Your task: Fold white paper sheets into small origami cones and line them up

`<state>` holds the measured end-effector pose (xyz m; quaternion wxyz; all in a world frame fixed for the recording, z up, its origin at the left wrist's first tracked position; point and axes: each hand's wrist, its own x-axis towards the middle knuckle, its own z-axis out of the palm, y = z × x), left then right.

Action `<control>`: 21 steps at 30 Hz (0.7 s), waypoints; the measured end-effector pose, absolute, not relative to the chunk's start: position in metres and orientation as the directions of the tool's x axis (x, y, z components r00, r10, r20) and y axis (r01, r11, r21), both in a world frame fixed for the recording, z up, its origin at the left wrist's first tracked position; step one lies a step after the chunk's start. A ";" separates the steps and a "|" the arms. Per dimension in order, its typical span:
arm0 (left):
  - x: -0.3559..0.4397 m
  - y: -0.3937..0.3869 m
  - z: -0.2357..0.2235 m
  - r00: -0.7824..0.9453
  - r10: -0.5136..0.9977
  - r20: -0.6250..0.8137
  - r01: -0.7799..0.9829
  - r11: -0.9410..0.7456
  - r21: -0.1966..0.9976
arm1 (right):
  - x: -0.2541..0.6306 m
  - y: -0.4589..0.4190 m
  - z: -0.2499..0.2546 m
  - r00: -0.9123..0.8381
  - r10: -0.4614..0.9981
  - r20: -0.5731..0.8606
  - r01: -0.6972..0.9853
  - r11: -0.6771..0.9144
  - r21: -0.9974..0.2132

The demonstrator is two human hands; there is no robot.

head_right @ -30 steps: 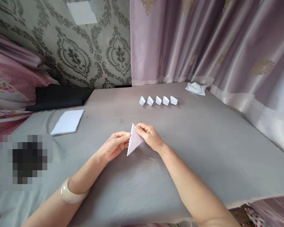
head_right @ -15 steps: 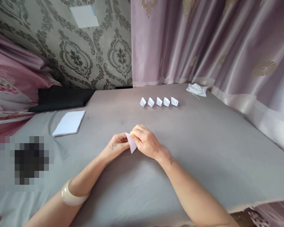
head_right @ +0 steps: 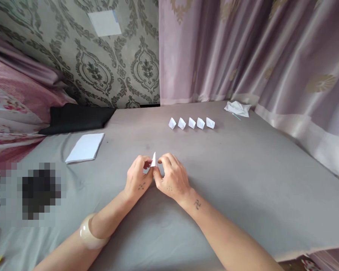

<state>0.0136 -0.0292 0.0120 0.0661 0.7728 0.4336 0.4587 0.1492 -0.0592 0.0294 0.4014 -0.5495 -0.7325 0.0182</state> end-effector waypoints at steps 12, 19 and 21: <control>0.020 -0.011 0.000 0.207 0.893 0.401 0.456 -0.450 0.768 | 0.151 -0.045 0.014 -0.190 0.809 0.556 0.948 0.298 -0.109; 0.027 0.000 0.008 0.190 0.926 0.327 0.321 -0.373 0.870 | 0.147 -0.037 0.022 -0.152 0.828 0.540 0.966 0.240 -0.097; 0.030 0.004 0.014 0.157 0.927 0.340 0.333 -0.374 0.866 | 0.147 -0.031 0.027 -0.105 0.847 0.521 0.972 0.198 -0.126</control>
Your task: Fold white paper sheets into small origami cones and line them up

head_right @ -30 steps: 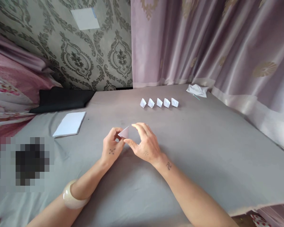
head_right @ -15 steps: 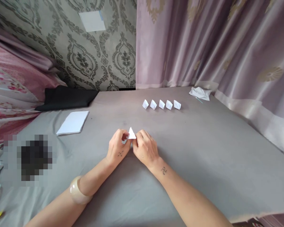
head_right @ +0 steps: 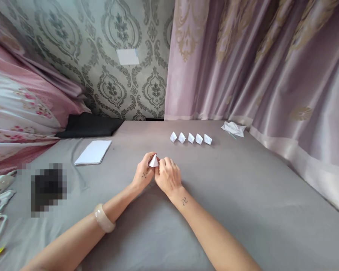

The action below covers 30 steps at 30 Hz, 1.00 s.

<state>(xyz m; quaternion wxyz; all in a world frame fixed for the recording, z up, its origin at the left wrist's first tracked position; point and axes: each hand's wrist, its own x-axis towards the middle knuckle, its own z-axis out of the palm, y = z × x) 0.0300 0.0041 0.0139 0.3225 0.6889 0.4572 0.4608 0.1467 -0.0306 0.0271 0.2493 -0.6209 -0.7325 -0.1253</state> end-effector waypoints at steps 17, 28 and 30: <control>0.046 0.021 0.008 -0.052 0.909 0.414 0.254 -0.389 0.885 | 0.145 -0.015 0.026 -0.091 0.905 0.415 0.981 0.152 -0.117; 0.039 0.026 0.008 0.032 0.985 0.168 -0.127 -0.163 0.978 | 0.151 -0.012 0.012 -0.011 0.837 0.547 0.977 0.126 -0.173; 0.039 0.025 0.009 0.052 0.991 0.122 -0.163 -0.112 0.980 | 0.154 -0.013 0.012 0.013 0.862 0.508 0.968 0.117 -0.222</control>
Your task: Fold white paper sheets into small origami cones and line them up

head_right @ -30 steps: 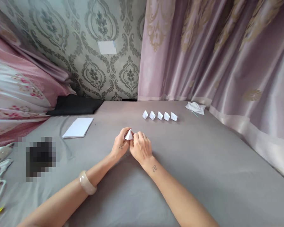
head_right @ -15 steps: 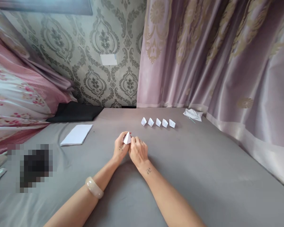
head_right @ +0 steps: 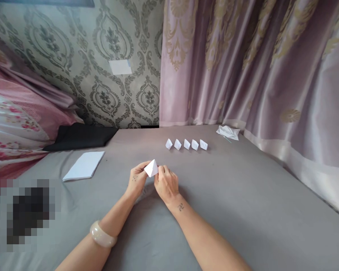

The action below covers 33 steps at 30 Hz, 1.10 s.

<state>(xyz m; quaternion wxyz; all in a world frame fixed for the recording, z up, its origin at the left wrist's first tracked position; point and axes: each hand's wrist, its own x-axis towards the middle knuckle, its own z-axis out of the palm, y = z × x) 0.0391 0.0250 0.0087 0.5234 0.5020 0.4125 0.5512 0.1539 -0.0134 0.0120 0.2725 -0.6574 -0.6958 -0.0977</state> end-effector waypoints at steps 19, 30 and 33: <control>0.032 0.022 -0.001 0.209 0.914 0.347 0.147 -0.380 0.913 | 0.181 0.008 0.008 0.092 0.993 -0.069 -0.196 -0.050 -0.979; 0.033 0.021 0.000 0.267 0.932 0.245 0.023 -0.261 0.965 | 0.181 0.006 0.013 0.029 0.996 -0.086 -0.278 -0.075 -0.958; 0.034 0.020 0.006 0.304 0.938 0.165 -0.064 -0.153 0.986 | 0.183 0.006 0.014 0.000 0.995 -0.102 -0.288 -0.097 -0.953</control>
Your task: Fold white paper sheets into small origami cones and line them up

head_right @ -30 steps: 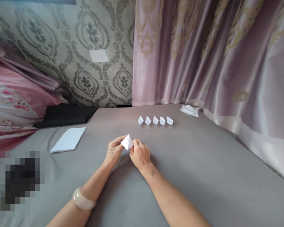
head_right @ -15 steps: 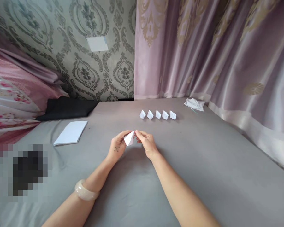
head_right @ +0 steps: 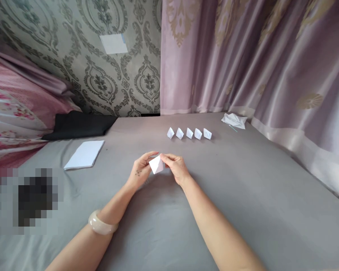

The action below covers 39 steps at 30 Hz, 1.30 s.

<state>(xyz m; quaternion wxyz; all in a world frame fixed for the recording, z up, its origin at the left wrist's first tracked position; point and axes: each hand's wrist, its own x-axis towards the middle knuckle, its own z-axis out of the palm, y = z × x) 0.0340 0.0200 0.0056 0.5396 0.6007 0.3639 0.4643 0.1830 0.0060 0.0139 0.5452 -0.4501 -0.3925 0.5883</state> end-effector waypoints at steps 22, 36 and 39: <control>0.021 0.019 0.028 0.548 0.819 -0.172 -0.057 0.242 0.969 | 0.189 0.002 0.026 -0.069 0.995 -0.067 -0.050 -0.071 -0.996; 0.023 0.026 0.022 0.322 0.911 -0.258 -0.245 0.343 0.907 | 0.188 0.005 0.015 -0.081 0.978 -0.191 -0.104 -0.198 -0.975; 0.023 0.026 0.020 0.316 0.911 -0.265 -0.235 0.345 0.909 | 0.186 0.003 0.015 -0.095 0.979 -0.178 -0.064 -0.184 -0.981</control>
